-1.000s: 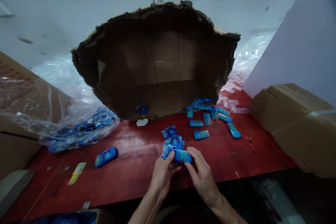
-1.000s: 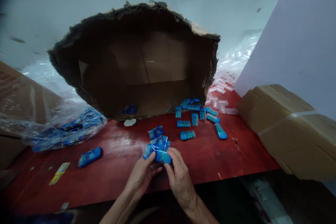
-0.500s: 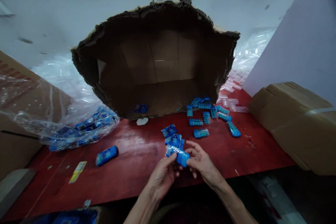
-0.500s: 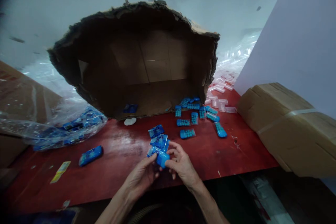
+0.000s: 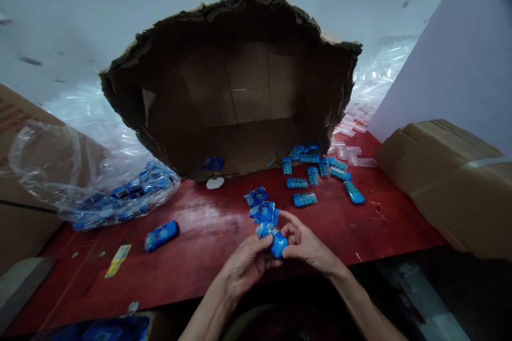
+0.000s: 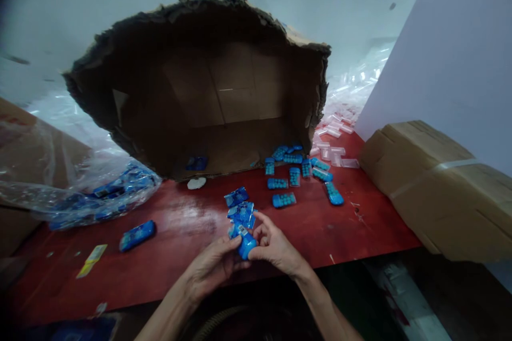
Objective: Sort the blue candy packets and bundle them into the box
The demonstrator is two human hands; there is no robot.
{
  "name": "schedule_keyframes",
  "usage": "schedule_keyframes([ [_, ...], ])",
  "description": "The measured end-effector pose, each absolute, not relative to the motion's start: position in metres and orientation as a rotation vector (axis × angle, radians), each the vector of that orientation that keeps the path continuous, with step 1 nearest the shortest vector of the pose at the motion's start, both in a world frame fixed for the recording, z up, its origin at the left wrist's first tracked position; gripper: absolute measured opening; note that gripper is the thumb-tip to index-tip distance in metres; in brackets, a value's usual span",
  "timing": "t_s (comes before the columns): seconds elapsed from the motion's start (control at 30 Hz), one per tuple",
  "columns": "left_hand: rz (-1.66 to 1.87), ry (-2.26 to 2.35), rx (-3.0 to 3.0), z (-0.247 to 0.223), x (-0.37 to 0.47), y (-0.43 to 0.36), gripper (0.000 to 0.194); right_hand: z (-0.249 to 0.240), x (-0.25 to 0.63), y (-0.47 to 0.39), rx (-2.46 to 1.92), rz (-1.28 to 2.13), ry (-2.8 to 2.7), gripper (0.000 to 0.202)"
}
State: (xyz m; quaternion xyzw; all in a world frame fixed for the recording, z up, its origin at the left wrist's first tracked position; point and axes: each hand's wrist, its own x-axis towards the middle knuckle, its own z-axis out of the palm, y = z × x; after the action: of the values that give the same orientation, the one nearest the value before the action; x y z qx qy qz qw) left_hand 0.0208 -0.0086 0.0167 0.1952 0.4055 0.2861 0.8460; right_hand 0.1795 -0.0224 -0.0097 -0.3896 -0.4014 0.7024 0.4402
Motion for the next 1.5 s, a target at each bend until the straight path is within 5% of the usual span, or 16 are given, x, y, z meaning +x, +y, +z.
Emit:
schedule_keyframes([
  [0.33,0.492,0.660,0.443,0.014,0.016,0.002,0.016,-0.008,0.178,-0.021,-0.978,1.799,-1.019,0.098],
  [1.17,0.742,0.931,0.320,0.012,0.021,-0.024,0.016,-0.017,0.180,-0.027,-1.157,1.707,-1.304,0.077],
  [1.33,1.320,0.968,0.082,0.014,-0.043,-0.008,0.032,-0.014,0.178,-0.008,-1.458,1.121,-1.619,0.027],
  [1.4,1.434,0.969,0.005,0.017,-0.068,-0.003,0.043,-0.014,0.173,0.004,-1.579,0.850,-1.721,0.022],
  [1.5,1.462,1.015,-0.033,0.018,-0.080,-0.003,0.035,-0.021,0.159,0.020,-1.798,0.539,-1.881,0.023],
])
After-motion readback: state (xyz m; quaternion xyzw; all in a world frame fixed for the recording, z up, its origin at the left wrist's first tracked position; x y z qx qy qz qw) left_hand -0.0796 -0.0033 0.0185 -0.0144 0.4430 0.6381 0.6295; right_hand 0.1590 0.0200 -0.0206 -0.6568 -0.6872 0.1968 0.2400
